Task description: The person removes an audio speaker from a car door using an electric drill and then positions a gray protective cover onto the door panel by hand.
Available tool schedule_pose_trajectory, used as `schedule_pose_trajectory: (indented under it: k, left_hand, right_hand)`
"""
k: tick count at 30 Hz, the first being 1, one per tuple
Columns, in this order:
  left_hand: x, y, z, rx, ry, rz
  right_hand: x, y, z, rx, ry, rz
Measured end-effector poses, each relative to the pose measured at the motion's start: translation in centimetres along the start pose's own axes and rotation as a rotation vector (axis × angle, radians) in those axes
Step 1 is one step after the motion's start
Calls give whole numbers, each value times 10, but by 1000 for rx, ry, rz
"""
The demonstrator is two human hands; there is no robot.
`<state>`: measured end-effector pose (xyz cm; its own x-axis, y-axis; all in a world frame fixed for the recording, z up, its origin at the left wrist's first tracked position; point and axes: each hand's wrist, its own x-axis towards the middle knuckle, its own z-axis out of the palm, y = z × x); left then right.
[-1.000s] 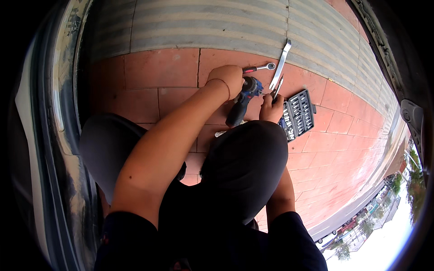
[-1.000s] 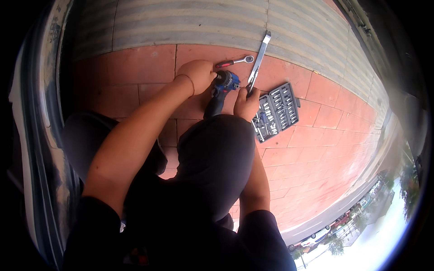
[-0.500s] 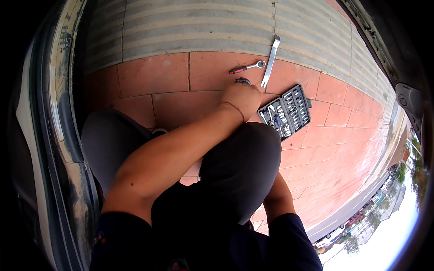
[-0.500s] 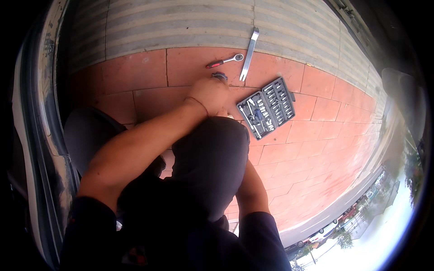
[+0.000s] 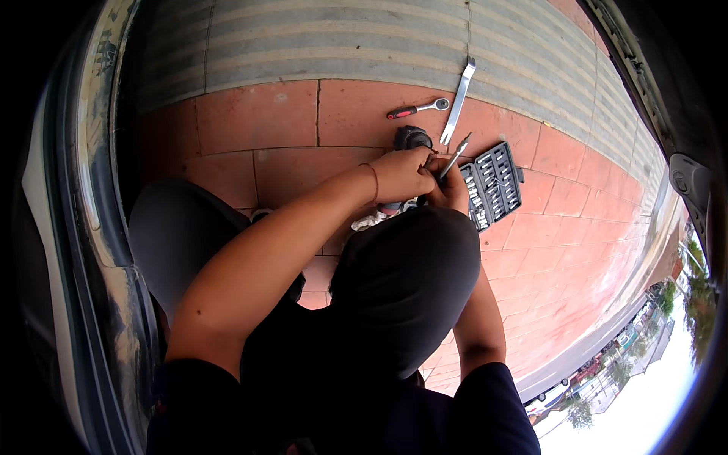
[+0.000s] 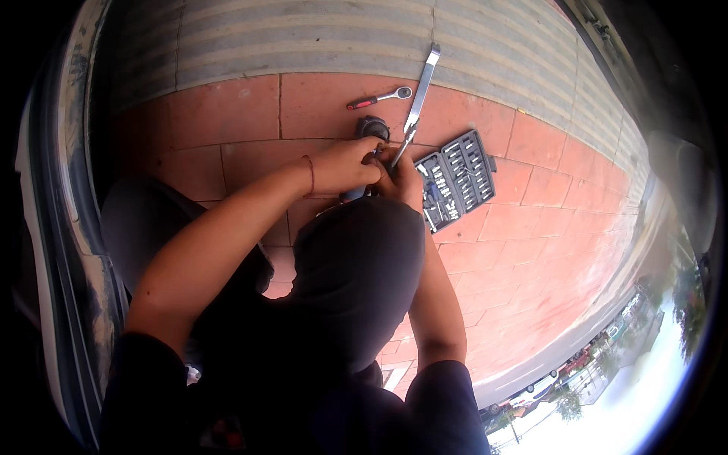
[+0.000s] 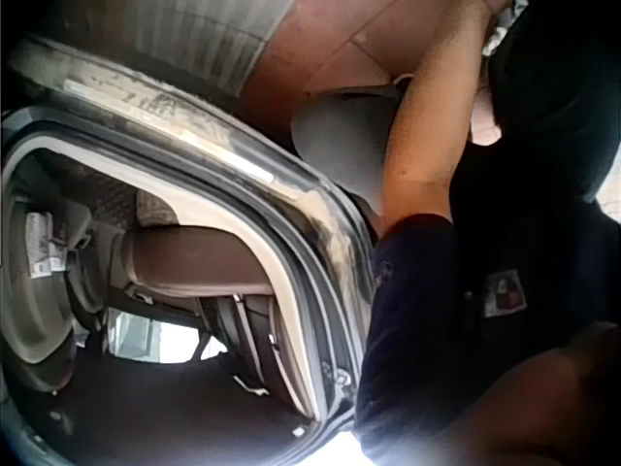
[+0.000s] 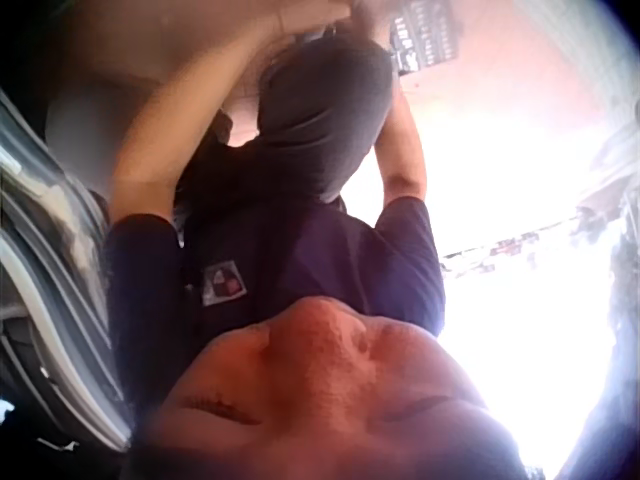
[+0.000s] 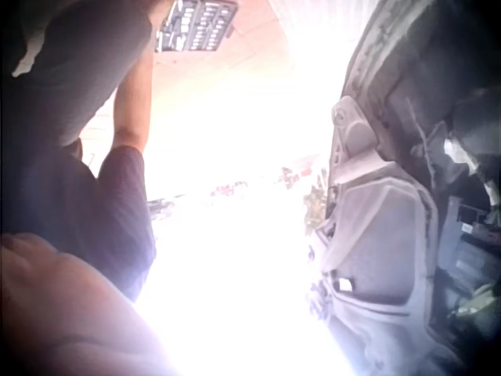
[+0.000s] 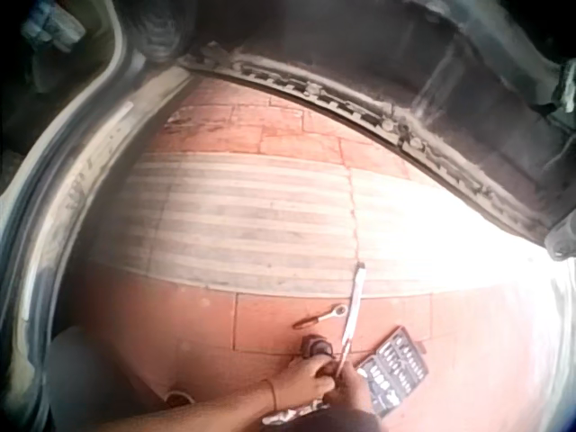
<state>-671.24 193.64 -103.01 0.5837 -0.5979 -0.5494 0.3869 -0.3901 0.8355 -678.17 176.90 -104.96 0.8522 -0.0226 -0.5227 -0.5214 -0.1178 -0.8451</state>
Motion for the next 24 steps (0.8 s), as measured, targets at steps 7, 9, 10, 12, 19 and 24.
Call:
schedule_pose_trajectory:
  k: [7,9,10,12,19,24]
  left_hand:
    - [2,-53,4,-1031,35,-123]
    - [-3,-41,-3,-1116,34,-209]
    - [-5,-42,-2,-1014,21,-266]
    - [-3,-56,1,-808,-3,-369]
    - [22,-71,11,211,536,111]
    - [37,-23,-19,392,385,280]
  right_hand:
    - [-9,-31,-6,-441,-235,-329]
    - [-8,-3,-13,-325,-157,-326]
    - [-6,22,-14,-288,-13,-185]
    - [6,63,-15,-211,270,95]
    - [30,75,36,-663,75,219]
    - [32,58,44,-702,170,191]
